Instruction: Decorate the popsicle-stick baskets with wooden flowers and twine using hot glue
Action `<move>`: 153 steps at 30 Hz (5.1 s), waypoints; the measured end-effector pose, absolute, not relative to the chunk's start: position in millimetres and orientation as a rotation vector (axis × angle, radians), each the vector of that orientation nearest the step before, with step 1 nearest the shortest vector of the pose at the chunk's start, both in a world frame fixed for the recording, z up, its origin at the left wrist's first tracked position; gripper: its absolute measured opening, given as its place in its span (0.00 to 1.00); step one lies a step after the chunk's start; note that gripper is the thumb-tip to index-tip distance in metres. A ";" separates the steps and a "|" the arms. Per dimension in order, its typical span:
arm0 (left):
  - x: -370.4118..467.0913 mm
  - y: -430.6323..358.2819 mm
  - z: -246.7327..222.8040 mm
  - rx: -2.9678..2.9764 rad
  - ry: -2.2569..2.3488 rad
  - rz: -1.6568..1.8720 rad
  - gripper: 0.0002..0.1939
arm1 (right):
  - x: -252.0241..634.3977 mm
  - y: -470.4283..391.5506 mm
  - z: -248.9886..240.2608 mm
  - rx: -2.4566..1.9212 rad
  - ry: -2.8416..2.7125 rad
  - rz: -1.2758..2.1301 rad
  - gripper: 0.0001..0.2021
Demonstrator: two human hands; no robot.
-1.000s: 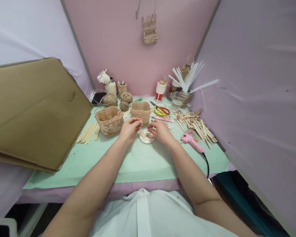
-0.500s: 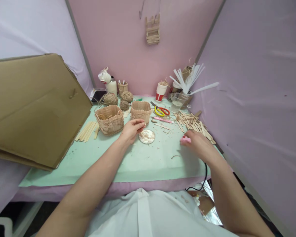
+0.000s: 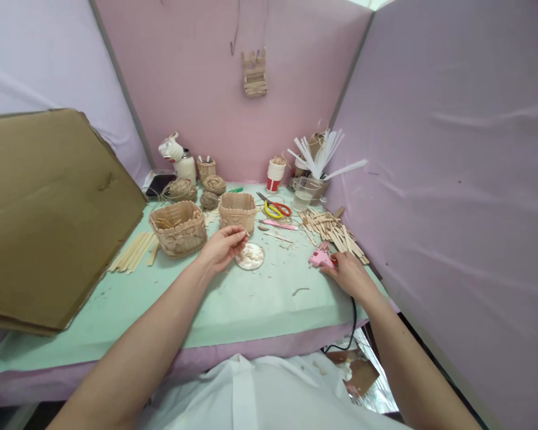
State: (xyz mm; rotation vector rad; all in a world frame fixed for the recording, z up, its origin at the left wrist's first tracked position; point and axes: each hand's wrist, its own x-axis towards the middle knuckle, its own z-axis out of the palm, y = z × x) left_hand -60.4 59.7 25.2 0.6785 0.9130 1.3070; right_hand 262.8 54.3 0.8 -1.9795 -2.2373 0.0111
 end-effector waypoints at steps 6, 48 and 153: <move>-61.1 59.6 24.4 0.652 0.860 1.334 0.10 | 255.6 48.7 10.7 -1.867 -2.170 0.154 0.15; -59.1 56.1 22.3 0.736 0.915 1.284 0.21 | 150.8 10.6 4.7 -1.128 -1.578 0.982 0.25; -57.7 56.8 27.0 0.813 1.117 1.382 0.14 | 90.3 79.7 33.0 -1.506 -2.736 0.030 0.11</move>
